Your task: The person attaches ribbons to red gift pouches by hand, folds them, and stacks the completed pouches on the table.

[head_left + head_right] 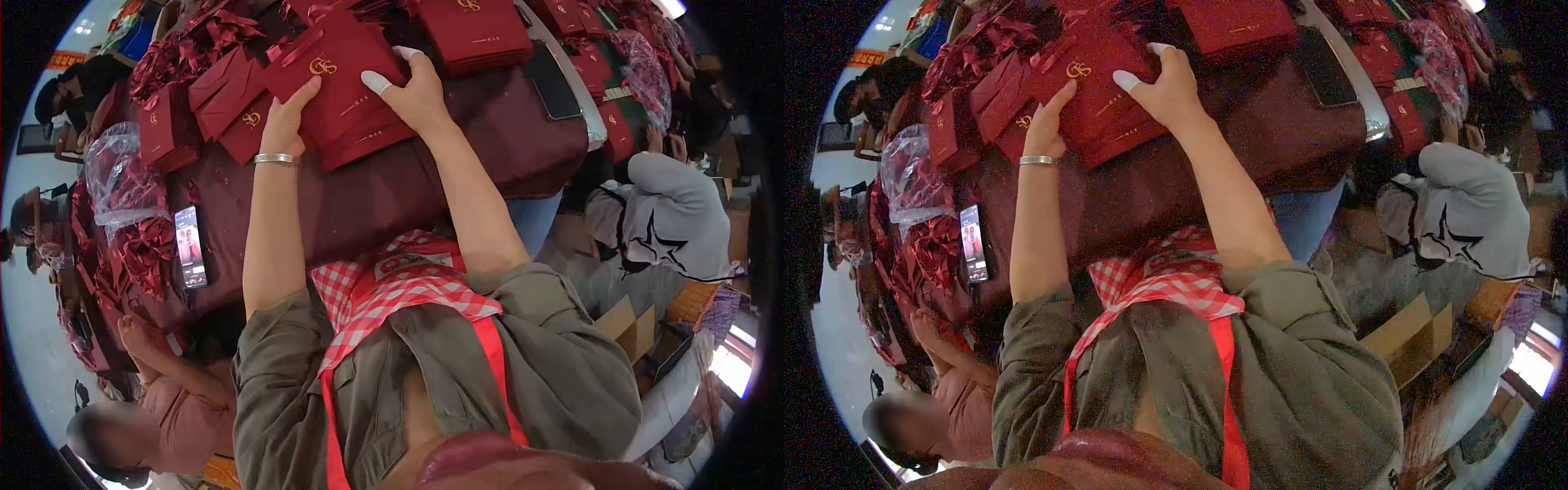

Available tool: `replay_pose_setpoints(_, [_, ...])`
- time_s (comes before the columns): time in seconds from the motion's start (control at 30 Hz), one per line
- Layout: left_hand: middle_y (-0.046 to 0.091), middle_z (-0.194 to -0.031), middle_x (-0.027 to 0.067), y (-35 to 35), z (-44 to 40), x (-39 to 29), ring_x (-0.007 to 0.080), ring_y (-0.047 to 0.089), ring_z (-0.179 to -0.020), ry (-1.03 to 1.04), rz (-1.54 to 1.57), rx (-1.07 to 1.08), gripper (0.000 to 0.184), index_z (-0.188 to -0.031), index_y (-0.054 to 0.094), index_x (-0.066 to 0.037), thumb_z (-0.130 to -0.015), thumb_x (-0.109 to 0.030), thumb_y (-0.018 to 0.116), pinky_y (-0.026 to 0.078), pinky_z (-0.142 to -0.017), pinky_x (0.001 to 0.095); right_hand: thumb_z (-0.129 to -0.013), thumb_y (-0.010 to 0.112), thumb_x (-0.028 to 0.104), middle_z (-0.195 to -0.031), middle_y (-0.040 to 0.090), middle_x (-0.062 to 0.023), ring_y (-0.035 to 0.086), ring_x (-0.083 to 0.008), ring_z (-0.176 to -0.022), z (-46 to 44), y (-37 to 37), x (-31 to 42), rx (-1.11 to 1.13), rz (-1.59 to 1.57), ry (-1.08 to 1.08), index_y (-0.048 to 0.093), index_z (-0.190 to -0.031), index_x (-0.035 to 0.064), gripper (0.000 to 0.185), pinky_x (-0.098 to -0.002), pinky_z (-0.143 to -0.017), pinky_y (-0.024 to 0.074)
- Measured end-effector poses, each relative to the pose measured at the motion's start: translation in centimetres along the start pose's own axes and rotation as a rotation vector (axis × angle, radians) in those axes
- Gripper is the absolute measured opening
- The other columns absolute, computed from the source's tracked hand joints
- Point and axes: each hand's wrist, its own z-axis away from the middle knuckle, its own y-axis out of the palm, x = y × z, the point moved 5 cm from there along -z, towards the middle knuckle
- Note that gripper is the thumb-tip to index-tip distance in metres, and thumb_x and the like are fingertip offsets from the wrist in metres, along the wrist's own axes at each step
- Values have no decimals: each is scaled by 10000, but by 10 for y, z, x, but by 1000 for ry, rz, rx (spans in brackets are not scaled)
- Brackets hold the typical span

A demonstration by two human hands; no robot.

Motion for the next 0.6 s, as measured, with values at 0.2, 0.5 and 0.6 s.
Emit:
replay_pose_setpoints(0.2, [573, -1224, 113, -4, 10, 7, 249, 566, -1091, -73, 229, 144, 479, -1228, 534, -19, -832, -237, 692, 443, -964, 425, -676, 816, 277, -1139, 559, -178, 557, -276, -1050, 8, -18, 30, -115, 47, -302, 536, -1152, -48, 641, -344, -923, 444])
replay_pose_setpoints(0.5, [622, -1067, 92, -7, 74, -23, 210, 618, -955, 447, -410, 193, 625, -1161, 496, 7, -627, 5, 822, 522, -868, 365, -552, 902, 220, -1423, 297, -161, 343, -259, -1305, 48, -35, 38, 244, -553, -167, 96, -1437, 16, 1215, -393, -1074, 325])
replay_pose_setpoints(0.6, [549, -1198, 91, -18, 73, 32, 203, 546, -1099, 441, -319, 255, 764, -1241, 425, -55, -601, 0, 838, 485, -925, 371, -519, 914, 161, -1405, 346, -117, 378, -219, -1274, 73, -22, 1, 464, -545, 44, 79, -1442, 39, 1251, -378, -1059, 339])
